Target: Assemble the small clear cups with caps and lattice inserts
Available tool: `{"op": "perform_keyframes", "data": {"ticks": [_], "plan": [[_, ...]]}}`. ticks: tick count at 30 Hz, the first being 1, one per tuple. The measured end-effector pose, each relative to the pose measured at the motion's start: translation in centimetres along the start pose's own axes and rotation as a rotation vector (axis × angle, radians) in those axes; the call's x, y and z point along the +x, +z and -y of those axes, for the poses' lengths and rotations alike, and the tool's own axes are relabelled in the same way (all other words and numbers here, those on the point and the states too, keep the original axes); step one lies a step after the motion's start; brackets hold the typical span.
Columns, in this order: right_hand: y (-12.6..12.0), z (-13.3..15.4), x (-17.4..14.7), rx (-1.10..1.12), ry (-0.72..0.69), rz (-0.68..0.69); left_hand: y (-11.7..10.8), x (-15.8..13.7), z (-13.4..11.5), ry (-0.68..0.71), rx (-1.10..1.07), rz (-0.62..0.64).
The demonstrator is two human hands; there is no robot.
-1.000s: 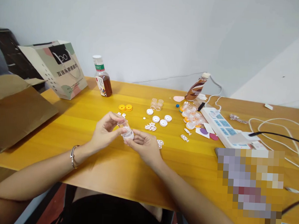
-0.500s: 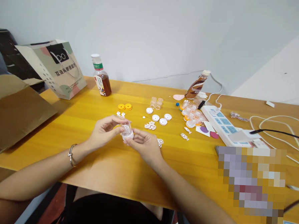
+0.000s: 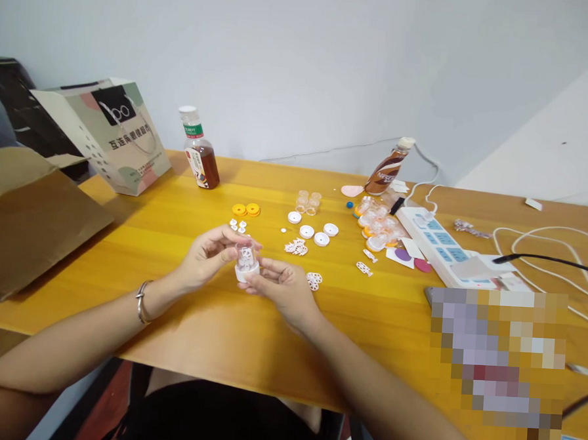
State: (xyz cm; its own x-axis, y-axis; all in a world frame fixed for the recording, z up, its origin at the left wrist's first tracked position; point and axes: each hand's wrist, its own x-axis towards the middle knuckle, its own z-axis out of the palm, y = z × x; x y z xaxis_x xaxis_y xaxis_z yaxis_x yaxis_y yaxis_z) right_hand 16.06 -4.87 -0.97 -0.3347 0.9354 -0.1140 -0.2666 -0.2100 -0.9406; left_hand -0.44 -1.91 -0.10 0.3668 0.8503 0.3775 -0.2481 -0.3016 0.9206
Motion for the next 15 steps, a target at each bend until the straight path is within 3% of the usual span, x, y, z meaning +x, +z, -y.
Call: {"op": "perform_keyframes", "data": {"ticks": [4,9,15], "plan": [[0.19,0.02,-0.16,0.046,0.042,0.021,-0.22,-0.11,0.3,-0.022,-0.06,0.03],[0.33,0.17,-0.27,0.102,0.115,0.07,-0.34,-0.15,0.61,-0.167,-0.259,0.125],[0.28,0.13,-0.07,0.05,0.066,0.025,0.07,-0.03,0.62,-0.095,-0.097,-0.021]]}}
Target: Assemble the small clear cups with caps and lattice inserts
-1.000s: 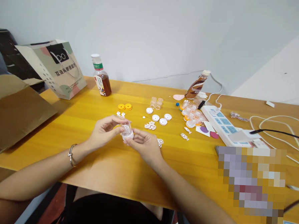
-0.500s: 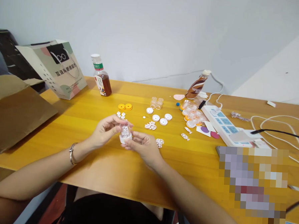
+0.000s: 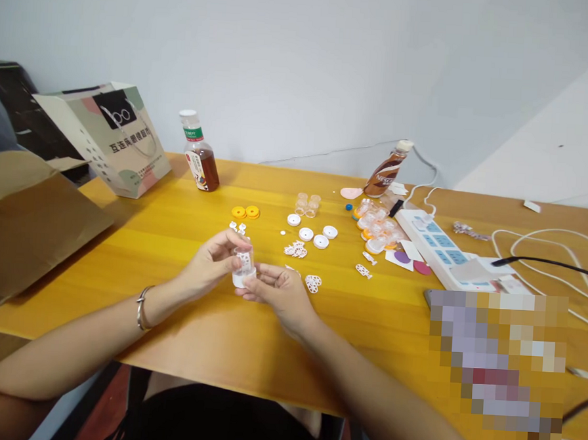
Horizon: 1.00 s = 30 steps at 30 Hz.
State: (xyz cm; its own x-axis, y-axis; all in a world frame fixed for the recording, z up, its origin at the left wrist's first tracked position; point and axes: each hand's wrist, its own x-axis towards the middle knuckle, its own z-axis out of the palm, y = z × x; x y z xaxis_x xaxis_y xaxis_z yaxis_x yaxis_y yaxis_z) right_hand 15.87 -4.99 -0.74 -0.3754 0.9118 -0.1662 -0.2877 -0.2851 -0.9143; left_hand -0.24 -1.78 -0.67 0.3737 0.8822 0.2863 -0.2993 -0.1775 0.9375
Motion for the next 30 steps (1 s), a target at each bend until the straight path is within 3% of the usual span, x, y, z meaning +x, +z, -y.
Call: {"op": "perform_keyframes", "data": {"ticks": [5,11,18,26,28,30], "plan": [[0.0,-0.3,0.1,0.006,0.011,-0.019,-0.4,0.3,-0.3,-0.101,-0.058,0.162],[-0.1,-0.3,0.2,-0.033,-0.023,-0.055,0.1,0.2,-0.4,-0.003,0.137,-0.024],[0.3,-0.5,-0.1,0.079,0.084,0.024,0.3,-0.3,0.1,-0.087,-0.114,0.044],[0.0,-0.4,0.3,0.049,0.081,0.072,0.8,-0.6,1.1,-0.023,0.011,-0.169],[-0.1,-0.3,0.4,0.015,0.058,0.088,0.6,-0.4,1.0,-0.033,0.008,-0.127],[-0.1,-0.3,0.4,0.019,0.052,0.102,0.1,-0.1,0.5,-0.092,-0.031,-0.005]]}}
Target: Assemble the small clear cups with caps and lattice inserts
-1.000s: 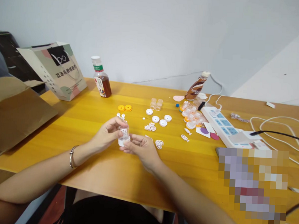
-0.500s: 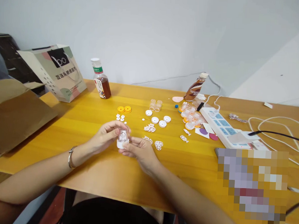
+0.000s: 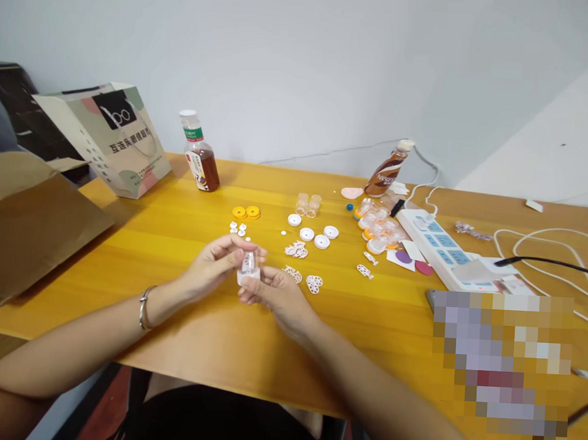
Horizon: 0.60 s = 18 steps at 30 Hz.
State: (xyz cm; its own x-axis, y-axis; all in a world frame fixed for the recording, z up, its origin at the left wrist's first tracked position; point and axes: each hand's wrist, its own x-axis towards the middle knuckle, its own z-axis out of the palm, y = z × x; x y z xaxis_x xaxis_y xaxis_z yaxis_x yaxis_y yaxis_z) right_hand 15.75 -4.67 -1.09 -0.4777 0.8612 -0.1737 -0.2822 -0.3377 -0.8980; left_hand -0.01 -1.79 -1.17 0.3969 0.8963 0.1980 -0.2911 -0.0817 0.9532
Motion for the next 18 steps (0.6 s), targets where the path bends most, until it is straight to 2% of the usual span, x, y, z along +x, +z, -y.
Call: {"op": "perform_keyframes", "data": {"ticks": [2,4,9,14,16,18], "plan": [[0.0,0.1,-0.1,0.026,0.007,0.027,-0.5,0.3,-0.7,-0.066,-0.029,0.136],[0.0,0.2,-0.2,0.034,0.005,0.044,-0.9,0.5,-1.2,-0.081,-0.02,0.188],[0.3,0.3,-0.5,-0.061,-0.061,-0.001,0.2,-0.2,-1.6,0.076,0.105,0.036],[0.5,0.1,-0.3,-0.194,-0.135,-0.069,1.8,-1.0,-0.4,0.235,0.299,-0.185],[0.3,0.0,-0.1,-0.181,-0.116,-0.068,1.7,-0.9,-0.1,0.215,0.328,-0.194],[0.1,0.0,0.1,-0.124,-0.075,-0.042,1.2,-0.6,-0.3,0.125,0.272,-0.109]]}}
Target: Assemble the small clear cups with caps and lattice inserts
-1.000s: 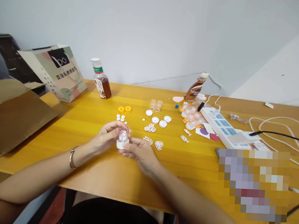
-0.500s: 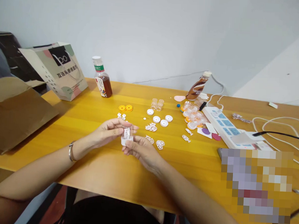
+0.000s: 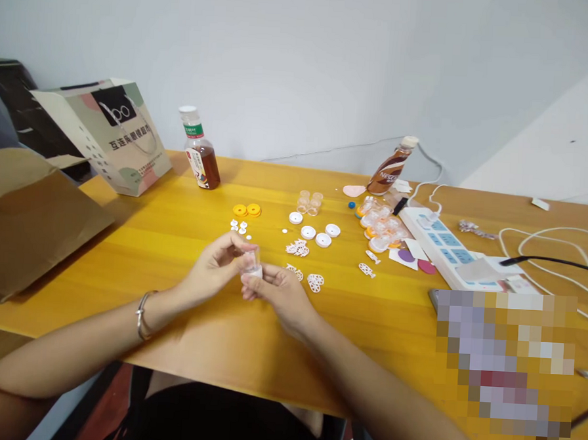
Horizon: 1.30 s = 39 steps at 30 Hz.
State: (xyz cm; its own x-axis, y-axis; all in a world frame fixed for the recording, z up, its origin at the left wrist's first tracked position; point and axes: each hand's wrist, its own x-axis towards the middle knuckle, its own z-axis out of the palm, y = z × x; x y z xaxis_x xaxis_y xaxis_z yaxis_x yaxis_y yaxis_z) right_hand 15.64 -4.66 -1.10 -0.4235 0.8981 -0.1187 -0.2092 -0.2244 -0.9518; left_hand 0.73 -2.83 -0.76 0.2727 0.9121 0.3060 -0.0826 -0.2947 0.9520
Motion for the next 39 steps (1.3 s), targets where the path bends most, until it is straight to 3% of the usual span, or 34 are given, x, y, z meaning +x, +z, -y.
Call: {"op": "perform_keyframes", "data": {"ticks": [3,5,11,14,17,21,25,27,31,32,36,39], "plan": [[-0.3,0.1,0.0,0.107,0.043,0.051,-1.1,0.7,-0.3,-0.099,-0.155,0.173],[-0.3,0.2,0.0,0.143,0.048,0.072,-1.6,1.0,-0.5,-0.112,-0.217,0.209],[-0.2,0.4,-0.2,0.035,-0.017,0.044,-1.0,0.7,-0.6,-0.054,-0.143,0.071],[-0.2,0.5,-0.3,-0.075,-0.072,0.014,-1.0,0.6,-0.9,0.006,-0.068,0.083],[-0.2,0.4,-0.4,-0.088,-0.063,0.047,-1.6,0.8,-1.1,-0.011,-0.099,0.213],[0.3,0.0,-0.9,0.078,-0.014,0.166,-2.5,0.9,-0.9,-0.106,-0.297,0.436],[0.4,0.1,-1.0,0.186,-0.004,0.213,-2.2,0.7,-0.7,-0.165,-0.428,0.522],[0.1,0.4,-0.8,0.114,-0.038,0.145,-1.8,0.6,-0.7,-0.125,-0.388,0.48],[-0.6,0.6,0.0,-0.081,-0.06,0.029,-1.3,0.9,-0.5,-0.019,-0.182,0.173],[-0.8,0.5,0.1,-0.095,-0.049,0.039,-1.4,1.1,-0.5,-0.029,-0.152,0.157],[-0.9,0.1,0.2,-0.106,-0.017,0.056,-2.4,1.5,-0.8,-0.113,-0.074,0.361],[-0.7,0.1,0.1,-0.161,-0.017,0.044,-2.8,1.5,-1.1,-0.048,0.068,0.279]]}}
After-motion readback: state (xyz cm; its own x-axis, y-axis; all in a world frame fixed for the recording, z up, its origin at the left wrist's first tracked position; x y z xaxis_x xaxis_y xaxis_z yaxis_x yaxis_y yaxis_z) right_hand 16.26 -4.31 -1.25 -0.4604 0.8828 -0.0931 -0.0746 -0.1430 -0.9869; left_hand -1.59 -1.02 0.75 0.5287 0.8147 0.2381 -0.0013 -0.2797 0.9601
